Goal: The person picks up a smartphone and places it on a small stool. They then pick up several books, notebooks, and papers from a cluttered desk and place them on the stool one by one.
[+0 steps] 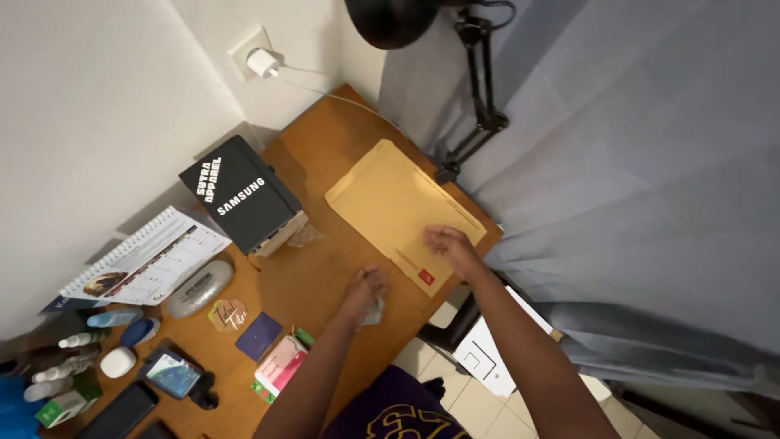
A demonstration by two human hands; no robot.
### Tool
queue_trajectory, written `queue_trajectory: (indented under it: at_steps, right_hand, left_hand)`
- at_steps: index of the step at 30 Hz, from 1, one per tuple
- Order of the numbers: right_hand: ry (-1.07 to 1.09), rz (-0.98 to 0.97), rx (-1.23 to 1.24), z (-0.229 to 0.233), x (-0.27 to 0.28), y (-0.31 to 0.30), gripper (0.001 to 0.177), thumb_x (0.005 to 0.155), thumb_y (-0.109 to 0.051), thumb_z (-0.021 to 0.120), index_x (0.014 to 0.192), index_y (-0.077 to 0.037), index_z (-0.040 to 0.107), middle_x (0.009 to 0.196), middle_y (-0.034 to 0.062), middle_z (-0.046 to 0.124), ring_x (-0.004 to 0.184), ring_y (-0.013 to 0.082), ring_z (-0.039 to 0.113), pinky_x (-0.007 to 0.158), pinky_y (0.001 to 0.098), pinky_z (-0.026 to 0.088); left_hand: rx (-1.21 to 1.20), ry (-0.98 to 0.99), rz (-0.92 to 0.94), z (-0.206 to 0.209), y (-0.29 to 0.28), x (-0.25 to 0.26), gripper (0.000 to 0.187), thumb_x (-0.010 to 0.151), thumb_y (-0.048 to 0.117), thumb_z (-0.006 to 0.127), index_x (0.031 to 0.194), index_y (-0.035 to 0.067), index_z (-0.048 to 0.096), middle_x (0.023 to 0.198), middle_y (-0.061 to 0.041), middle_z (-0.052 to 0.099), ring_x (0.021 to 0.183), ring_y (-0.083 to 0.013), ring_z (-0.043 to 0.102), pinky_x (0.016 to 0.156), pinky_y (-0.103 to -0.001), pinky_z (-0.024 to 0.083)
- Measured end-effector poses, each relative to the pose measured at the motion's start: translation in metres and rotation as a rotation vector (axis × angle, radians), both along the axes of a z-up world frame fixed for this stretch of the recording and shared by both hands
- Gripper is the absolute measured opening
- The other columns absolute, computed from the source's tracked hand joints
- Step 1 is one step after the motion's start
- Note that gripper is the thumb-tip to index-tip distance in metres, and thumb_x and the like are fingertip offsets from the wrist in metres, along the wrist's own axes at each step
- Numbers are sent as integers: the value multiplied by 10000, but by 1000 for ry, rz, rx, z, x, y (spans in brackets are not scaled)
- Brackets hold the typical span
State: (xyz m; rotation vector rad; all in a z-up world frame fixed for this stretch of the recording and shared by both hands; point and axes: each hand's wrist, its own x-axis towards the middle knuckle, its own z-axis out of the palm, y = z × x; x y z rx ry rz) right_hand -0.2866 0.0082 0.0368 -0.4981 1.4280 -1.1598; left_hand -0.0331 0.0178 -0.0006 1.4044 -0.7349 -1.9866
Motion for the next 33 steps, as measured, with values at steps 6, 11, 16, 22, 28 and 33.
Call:
queue_trajectory:
  at_steps: [6, 11, 16, 22, 28, 33]
  right_hand:
    - [563, 103, 97, -34, -34, -41, 393, 952, -338, 594, 1269, -143, 719, 1091, 101, 700, 953, 228, 700, 814, 353, 558]
    - [779, 133, 351, -33, -35, -53, 681, 795, -324, 627, 1466, -408, 549, 1342, 39, 659, 1243, 285, 619, 1073, 396, 452]
    - [529, -33, 176, 43, -8, -47, 789, 767, -84, 592, 1537, -34, 427, 1498, 302, 432, 1400, 423, 434, 1177, 474, 332]
    - [615, 42, 250, 12, -22, -43, 741, 783, -191, 661, 1507, -153, 510, 1494, 229, 471, 1350, 352, 511, 1122, 438, 405]
    - [616, 41, 217, 33, -22, -45, 699, 790, -152, 682, 1475, -97, 552, 1456, 261, 525, 1258, 362, 575, 1035, 424, 471]
    - [528, 6, 203, -20, -48, -44, 711, 786, -170, 713, 1476, -124, 550, 1439, 217, 546, 1085, 261, 664, 857, 361, 578]
  left_hand:
    - [105, 169, 95, -110, -14, -13, 330, 891, 58, 639, 1215, 30, 583, 1021, -45, 567, 892, -169, 616, 762, -261, 528]
    - [151, 290, 20, -123, -21, -14, 680, 887, -11, 565, 1532, -21, 350, 1464, -188, 451, 1327, -319, 504, 1139, -461, 393]
    - [202, 236, 56, -39, -25, -19, 727, 925, 47, 592, 1572, 6, 265, 1513, -183, 433, 1379, -310, 473, 1162, -469, 351]
    - [217, 198, 121, 3, -29, -27, 735, 937, 115, 684, 1548, 5, 290, 1350, -97, 459, 1256, -228, 496, 1154, -435, 320]
    - [170, 184, 88, 105, -29, -41, 617, 905, 137, 666, 1476, 48, 451, 1161, -30, 484, 1118, -189, 506, 1083, -397, 345]
    - [187, 251, 154, 77, -24, -55, 723, 879, 114, 699, 1529, 69, 385, 1309, -103, 502, 1241, -261, 507, 1124, -439, 334]
